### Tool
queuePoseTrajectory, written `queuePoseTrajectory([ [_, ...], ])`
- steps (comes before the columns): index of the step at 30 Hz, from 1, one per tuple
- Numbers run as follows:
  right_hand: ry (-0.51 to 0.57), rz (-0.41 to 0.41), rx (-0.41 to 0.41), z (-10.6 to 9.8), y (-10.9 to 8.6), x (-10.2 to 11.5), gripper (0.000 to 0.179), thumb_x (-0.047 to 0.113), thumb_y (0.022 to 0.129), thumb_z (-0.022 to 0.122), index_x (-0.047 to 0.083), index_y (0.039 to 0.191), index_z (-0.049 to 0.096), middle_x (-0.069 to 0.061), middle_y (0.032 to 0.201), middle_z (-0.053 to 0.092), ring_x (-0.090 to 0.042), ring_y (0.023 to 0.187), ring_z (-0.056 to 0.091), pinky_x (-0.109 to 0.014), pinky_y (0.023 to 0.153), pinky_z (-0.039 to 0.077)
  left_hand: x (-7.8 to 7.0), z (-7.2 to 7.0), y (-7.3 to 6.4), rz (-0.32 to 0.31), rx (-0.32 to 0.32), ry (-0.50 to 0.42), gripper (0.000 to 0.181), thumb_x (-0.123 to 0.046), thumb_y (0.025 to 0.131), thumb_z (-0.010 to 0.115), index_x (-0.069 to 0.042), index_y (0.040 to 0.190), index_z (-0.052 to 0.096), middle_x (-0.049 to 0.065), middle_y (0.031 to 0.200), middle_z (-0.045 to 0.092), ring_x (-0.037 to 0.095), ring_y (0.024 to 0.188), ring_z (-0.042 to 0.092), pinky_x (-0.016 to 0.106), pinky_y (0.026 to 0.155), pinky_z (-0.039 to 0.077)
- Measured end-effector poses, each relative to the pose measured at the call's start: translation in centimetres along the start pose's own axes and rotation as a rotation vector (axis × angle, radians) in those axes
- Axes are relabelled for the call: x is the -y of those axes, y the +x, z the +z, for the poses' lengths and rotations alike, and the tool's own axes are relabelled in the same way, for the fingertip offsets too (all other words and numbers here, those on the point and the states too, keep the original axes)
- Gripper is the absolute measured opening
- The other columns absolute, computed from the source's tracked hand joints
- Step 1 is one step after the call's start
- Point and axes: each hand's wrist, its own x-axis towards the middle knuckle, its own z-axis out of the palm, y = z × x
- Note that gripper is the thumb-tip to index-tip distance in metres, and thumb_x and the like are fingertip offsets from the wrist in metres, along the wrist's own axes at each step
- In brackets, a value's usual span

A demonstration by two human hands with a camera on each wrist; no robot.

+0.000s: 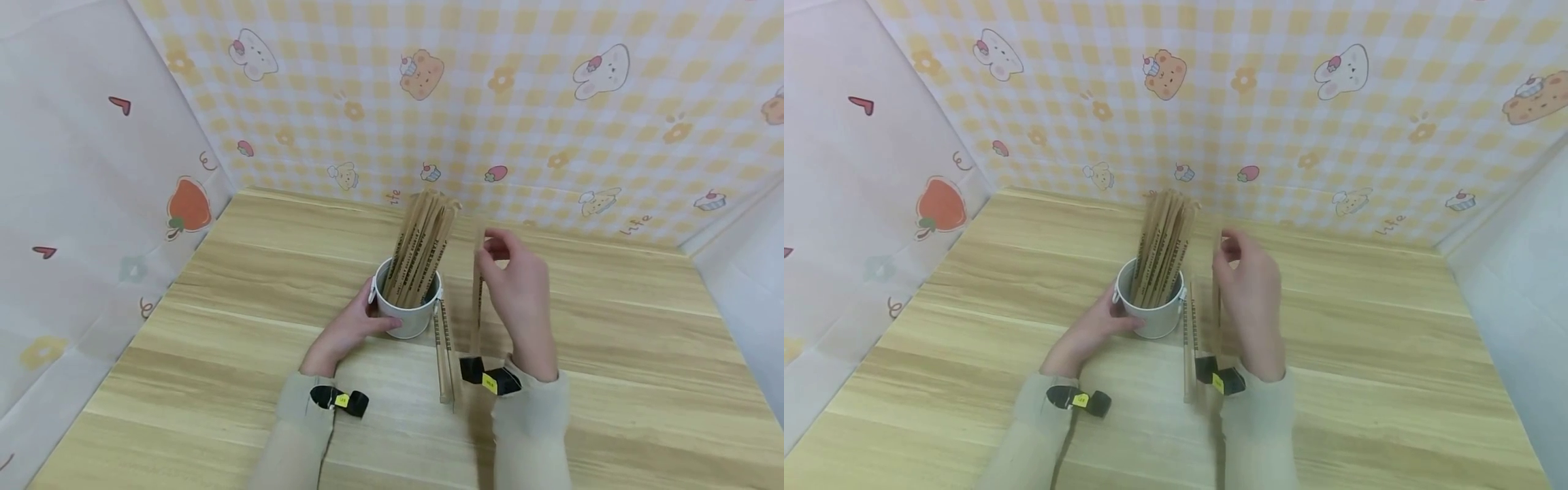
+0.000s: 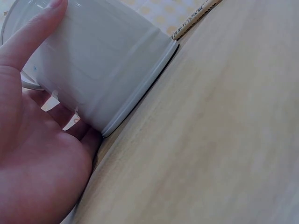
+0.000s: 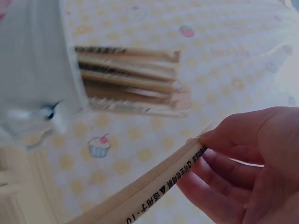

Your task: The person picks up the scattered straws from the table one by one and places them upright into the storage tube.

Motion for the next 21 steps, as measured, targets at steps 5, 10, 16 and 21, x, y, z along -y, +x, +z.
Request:
queuePoseTrajectory([
  [5, 0.054, -0.057, -0.106, -0.8, -0.5, 0.9, 0.025, 0.016, 0.084, 0.058, 0.007, 0.108, 0.059, -0.005, 0.091, 0.063, -0.018, 0.085, 0.059, -0.032, 0.07, 0.042, -0.5, 0.0, -0.1, -0.019, 0.001, -0.006, 0.09, -0.012, 0.07, 0.075, -0.029, 0.139, 0.02, -0.001, 0.139, 0.027, 0.02, 0.127, 0.028, 0.036, 0.103, 0.024],
  [10, 0.134, -0.073, -0.168, -1.7, -1.0, 1.7, 0.023, 0.015, 0.084, 0.058, 0.008, 0.106, 0.059, -0.001, 0.09, 0.062, -0.01, 0.084, 0.058, -0.018, 0.059, 0.045, -1.9, 0.4, -0.5, -0.032, 0.014, -0.018, 0.09, -0.007, 0.072, 0.072, -0.022, 0.141, 0.017, 0.005, 0.141, 0.024, 0.023, 0.128, 0.025, 0.037, 0.104, 0.022],
  [16, 0.316, -0.085, -0.224, -2.7, -1.6, 3.0, 0.021, 0.01, 0.084, 0.06, 0.004, 0.104, 0.058, -0.002, 0.09, 0.06, -0.011, 0.083, 0.057, -0.018, 0.058, 0.05, -2.8, 0.6, -0.8, -0.028, 0.016, -0.004, 0.089, -0.006, 0.073, 0.071, -0.019, 0.141, 0.017, 0.006, 0.141, 0.025, 0.024, 0.127, 0.026, 0.037, 0.104, 0.022],
  [21, 0.551, -0.154, -0.303, -3.5, -2.2, 4.3, 0.022, 0.001, 0.081, 0.062, -0.004, 0.102, 0.056, -0.011, 0.089, 0.056, -0.02, 0.079, 0.057, -0.023, 0.058, 0.051, -3.0, 0.6, -0.9, -0.033, 0.011, 0.004, 0.089, -0.007, 0.073, 0.071, -0.02, 0.142, 0.016, 0.004, 0.141, 0.024, 0.022, 0.127, 0.026, 0.035, 0.104, 0.022],
])
